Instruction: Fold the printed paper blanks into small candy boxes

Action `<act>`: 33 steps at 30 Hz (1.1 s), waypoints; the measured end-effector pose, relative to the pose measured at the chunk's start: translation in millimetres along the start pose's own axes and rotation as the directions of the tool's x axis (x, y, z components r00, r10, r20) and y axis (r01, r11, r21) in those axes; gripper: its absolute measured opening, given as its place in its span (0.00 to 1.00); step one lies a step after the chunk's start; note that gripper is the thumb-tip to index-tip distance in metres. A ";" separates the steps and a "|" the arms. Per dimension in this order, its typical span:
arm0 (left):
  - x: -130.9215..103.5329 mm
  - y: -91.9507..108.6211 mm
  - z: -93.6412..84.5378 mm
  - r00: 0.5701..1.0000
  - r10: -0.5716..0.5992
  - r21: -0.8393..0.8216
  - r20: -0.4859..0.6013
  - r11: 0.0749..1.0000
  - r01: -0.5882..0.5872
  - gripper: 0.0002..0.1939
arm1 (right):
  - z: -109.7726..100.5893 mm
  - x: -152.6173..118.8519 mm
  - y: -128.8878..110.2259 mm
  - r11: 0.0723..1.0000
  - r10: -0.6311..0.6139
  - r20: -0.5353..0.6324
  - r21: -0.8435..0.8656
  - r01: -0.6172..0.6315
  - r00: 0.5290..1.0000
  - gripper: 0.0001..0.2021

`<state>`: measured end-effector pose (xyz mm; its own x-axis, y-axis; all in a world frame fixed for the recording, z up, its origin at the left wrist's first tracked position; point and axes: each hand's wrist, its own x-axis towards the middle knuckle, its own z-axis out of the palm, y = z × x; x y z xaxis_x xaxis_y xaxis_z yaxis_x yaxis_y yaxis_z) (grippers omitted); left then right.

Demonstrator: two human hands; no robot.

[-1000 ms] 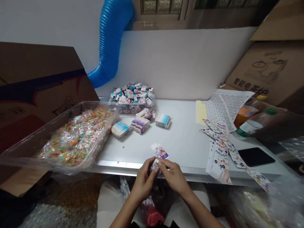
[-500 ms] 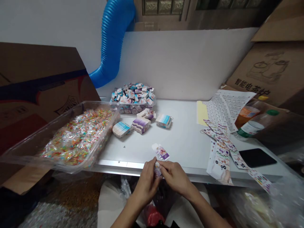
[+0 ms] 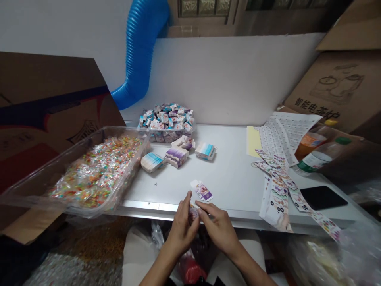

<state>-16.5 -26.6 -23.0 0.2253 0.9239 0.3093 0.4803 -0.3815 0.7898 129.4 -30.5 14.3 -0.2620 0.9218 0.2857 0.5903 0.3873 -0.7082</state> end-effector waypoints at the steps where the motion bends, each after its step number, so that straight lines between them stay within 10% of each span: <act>1: -0.2 -0.2 -0.7 1.000 0.014 -0.006 0.003 1.000 -0.014 0.33 | 1.6 -1.7 0.4 1.000 -0.027 -0.020 -0.009 0.027 0.999 0.19; 5: -6.7 -5.7 -1.3 1.000 0.020 0.007 0.005 1.000 -0.020 0.32 | 3.2 -0.8 8.2 0.985 -0.159 0.094 -0.045 0.164 0.983 0.20; 10: -21.4 -12.5 1.2 0.998 -0.043 0.156 0.034 0.987 0.038 0.31 | 0.2 28.2 49.2 0.954 0.141 0.007 -0.269 -0.134 0.990 0.17; 14: -20.7 -10.5 5.7 1.000 0.001 0.310 -0.012 0.951 0.003 0.36 | 7.5 42.7 68.2 0.832 0.189 0.029 -0.535 -0.144 0.982 0.20; 24: 3.2 -9.3 22.2 0.972 -0.216 0.147 -0.096 0.963 0.228 0.12 | 13.0 6.9 54.6 0.880 0.093 0.057 -0.472 -0.055 0.994 0.15; 33: 19.4 -15.9 21.5 0.882 -0.448 -0.127 -0.143 0.893 0.433 0.12 | 17.0 46.7 53.3 0.819 0.286 0.109 -0.543 -0.184 0.952 0.29</act>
<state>-1.5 -3.3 -41.0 -0.1375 0.9905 -0.0053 0.4187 0.0630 0.9059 135.6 32.8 -21.1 -0.1637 0.9865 -0.0014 0.9466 0.1567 -0.2819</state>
